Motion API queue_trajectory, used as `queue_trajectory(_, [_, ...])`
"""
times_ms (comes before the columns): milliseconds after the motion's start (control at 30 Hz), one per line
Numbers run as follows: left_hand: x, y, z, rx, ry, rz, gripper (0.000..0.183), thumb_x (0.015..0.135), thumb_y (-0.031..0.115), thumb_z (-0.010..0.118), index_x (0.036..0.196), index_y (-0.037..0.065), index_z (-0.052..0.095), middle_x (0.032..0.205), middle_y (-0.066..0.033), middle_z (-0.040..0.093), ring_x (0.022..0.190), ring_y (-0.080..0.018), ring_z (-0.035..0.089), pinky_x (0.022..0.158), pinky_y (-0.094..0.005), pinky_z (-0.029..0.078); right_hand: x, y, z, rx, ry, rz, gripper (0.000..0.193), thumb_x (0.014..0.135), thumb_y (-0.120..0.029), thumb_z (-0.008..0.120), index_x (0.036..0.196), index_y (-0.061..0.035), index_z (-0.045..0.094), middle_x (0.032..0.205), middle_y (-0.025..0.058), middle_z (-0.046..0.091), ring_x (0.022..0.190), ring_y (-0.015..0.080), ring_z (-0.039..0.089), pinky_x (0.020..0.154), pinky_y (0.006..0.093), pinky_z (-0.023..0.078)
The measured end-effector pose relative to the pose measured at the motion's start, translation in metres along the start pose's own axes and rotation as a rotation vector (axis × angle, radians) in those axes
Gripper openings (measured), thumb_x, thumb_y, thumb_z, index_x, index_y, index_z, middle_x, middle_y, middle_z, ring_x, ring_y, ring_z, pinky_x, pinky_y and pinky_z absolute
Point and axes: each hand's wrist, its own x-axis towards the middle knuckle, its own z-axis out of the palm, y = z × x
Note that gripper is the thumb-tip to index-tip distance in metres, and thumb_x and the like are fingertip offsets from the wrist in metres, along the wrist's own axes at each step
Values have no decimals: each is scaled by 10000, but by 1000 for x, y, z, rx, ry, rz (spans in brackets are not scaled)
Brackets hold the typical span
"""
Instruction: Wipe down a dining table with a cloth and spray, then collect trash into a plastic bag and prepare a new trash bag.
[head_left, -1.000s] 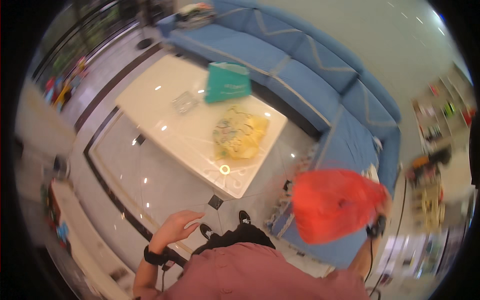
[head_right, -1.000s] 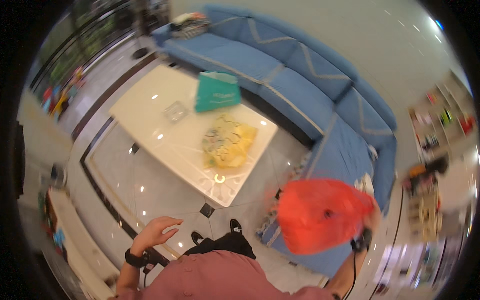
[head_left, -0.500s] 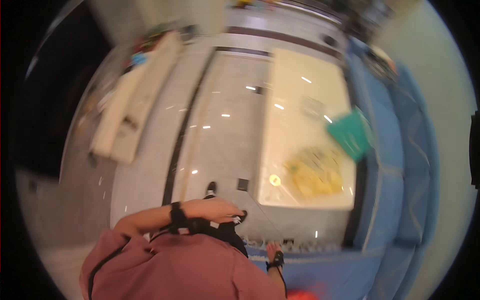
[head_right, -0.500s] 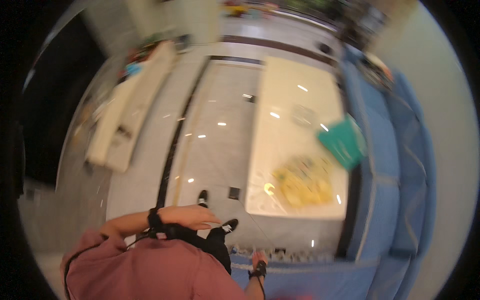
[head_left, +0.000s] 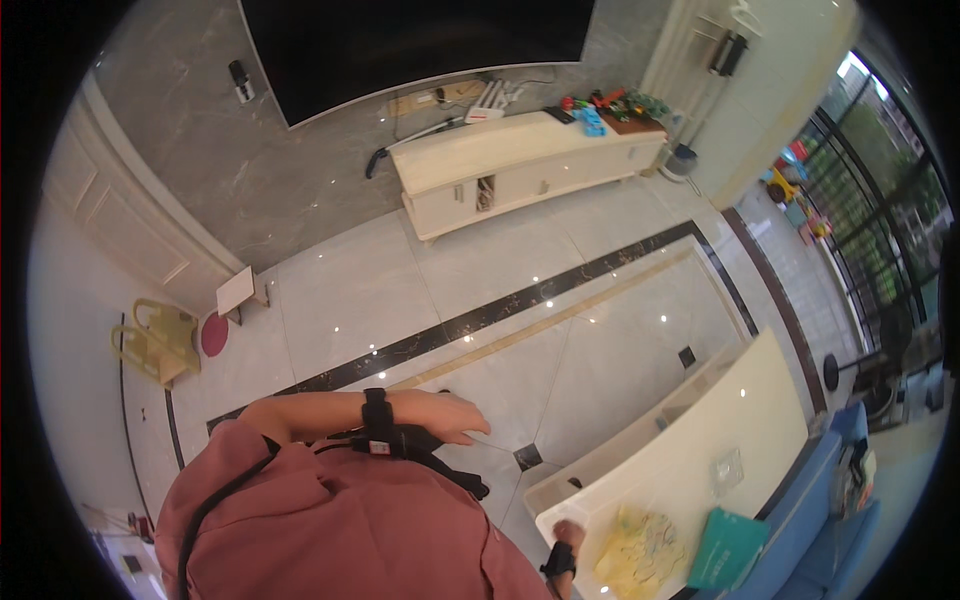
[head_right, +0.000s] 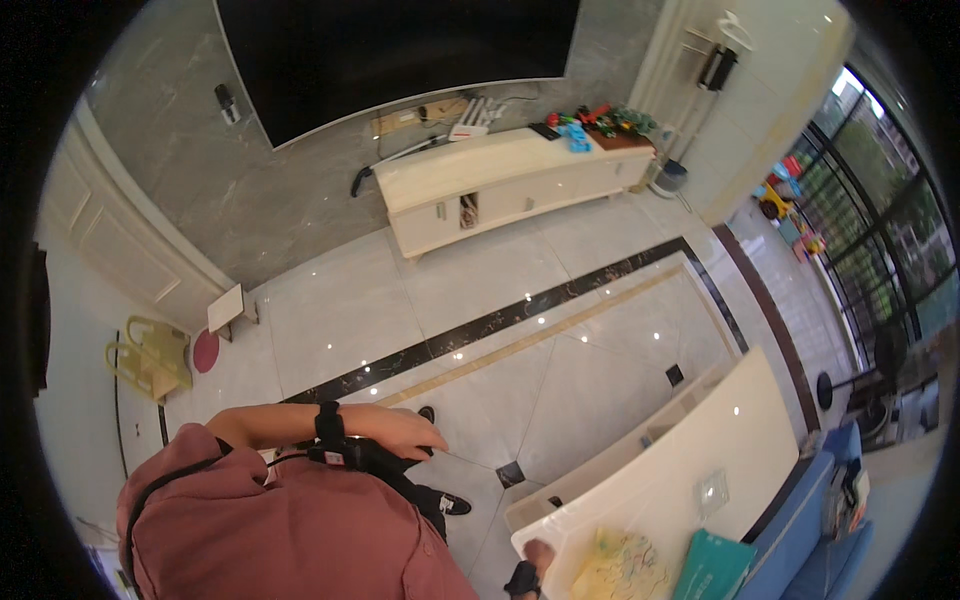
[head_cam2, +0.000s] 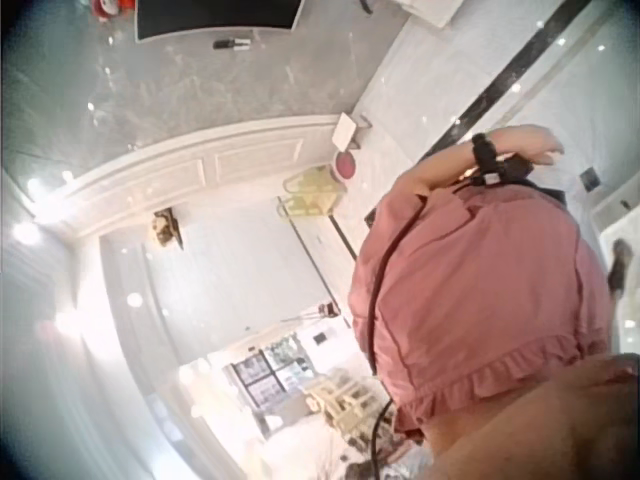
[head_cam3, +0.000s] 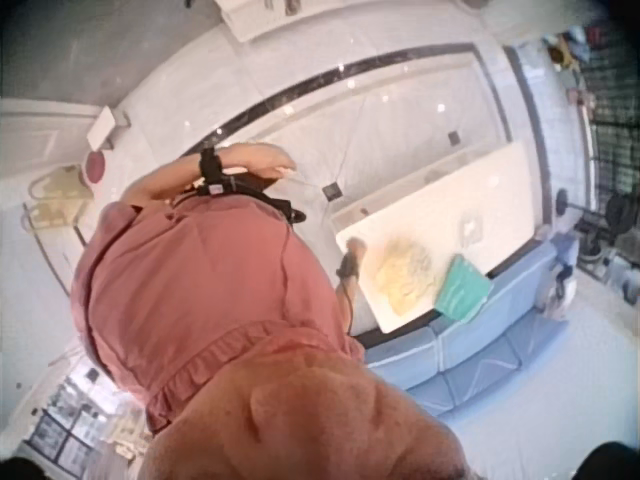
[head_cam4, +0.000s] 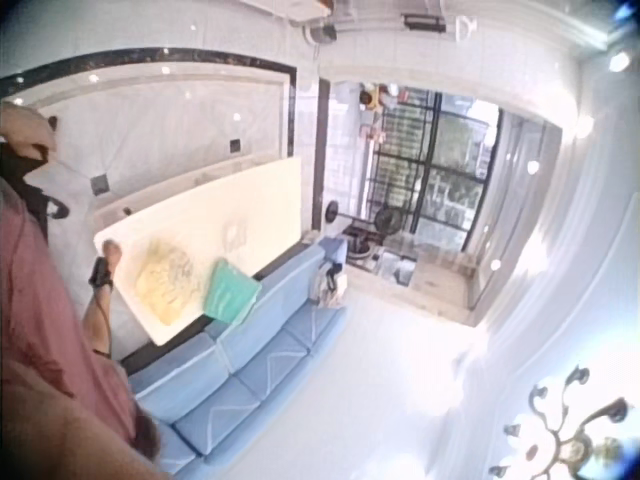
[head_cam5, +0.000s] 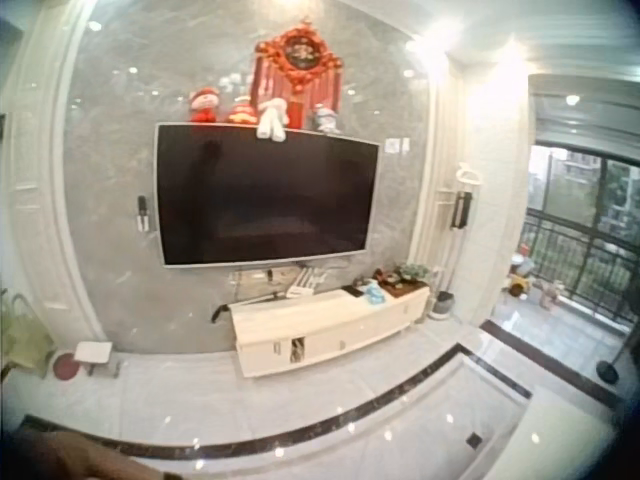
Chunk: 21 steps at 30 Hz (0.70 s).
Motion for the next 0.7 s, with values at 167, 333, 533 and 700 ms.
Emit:
queue_trajectory(167, [-90, -96, -13, -26, 249, -356, 430, 781, 260, 589, 1135, 28, 510, 1012, -176, 591, 933, -343, 556, 782, -398, 452, 71, -178, -48, 454, -523, -19, 204, 746, -213, 584, 829, -30, 622, 861, 66, 640, 781, 188, 623, 620, 312, 509])
queue_trajectory(333, [-82, -214, -56, -433, 464, -552, 386, 813, 247, 568, 1110, 4, 525, 959, -122, 614, 885, -232, 597, 749, -320, 482, 96, -154, 18, 745, -526, -57, 220, 822, -124, 509, 978, 25, 546, 925, 111, 616, 817, 208, 609, 657, 321, 513])
queue_trajectory(533, [-115, -350, -28, -2234, 1120, -581, 188, 840, 115, 514, 969, -21, 534, 951, -121, 581, 916, -239, 572, 792, -323, 485, 252, -233, -138, 1522, -267, 737, 211, 814, -188, 548, 933, -15, 567, 805, 146, 628, 705, 256, 624, 625, 327, 523])
queue_trajectory(700, [-60, -387, -87, -2336, 1331, -858, 121, 807, 31, 495, 906, -40, 498, 917, -151, 554, 834, -245, 564, 735, -344, 501, 311, -160, -132, 945, -429, 266, 179, 813, -133, 565, 914, 14, 561, 769, 136, 630, 658, 214, 615, 578, 291, 510])
